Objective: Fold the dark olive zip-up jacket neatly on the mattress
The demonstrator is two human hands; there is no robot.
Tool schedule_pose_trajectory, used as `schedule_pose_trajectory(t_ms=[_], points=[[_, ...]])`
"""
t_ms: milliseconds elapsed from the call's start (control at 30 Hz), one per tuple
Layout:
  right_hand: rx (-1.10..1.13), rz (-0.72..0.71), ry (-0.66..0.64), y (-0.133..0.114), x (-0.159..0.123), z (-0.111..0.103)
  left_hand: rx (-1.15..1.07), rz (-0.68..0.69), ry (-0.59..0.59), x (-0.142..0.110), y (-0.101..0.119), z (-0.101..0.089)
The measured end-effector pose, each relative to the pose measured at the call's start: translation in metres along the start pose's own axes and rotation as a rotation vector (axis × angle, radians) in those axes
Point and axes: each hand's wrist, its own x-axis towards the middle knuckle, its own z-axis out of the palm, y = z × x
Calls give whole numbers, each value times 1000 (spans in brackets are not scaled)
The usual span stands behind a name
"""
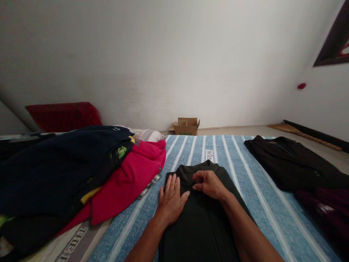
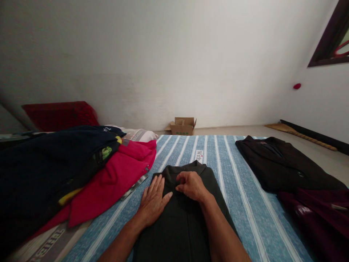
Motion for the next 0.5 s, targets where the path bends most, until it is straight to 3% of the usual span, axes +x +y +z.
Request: schedule_pose_trajectory(t_ms=[167,500], points=[[6,22,59,-3,0,-1,7,-8,-17,-1,1,-1],[52,58,320,1,2,0,-3,-12,-12,0,1,-2]])
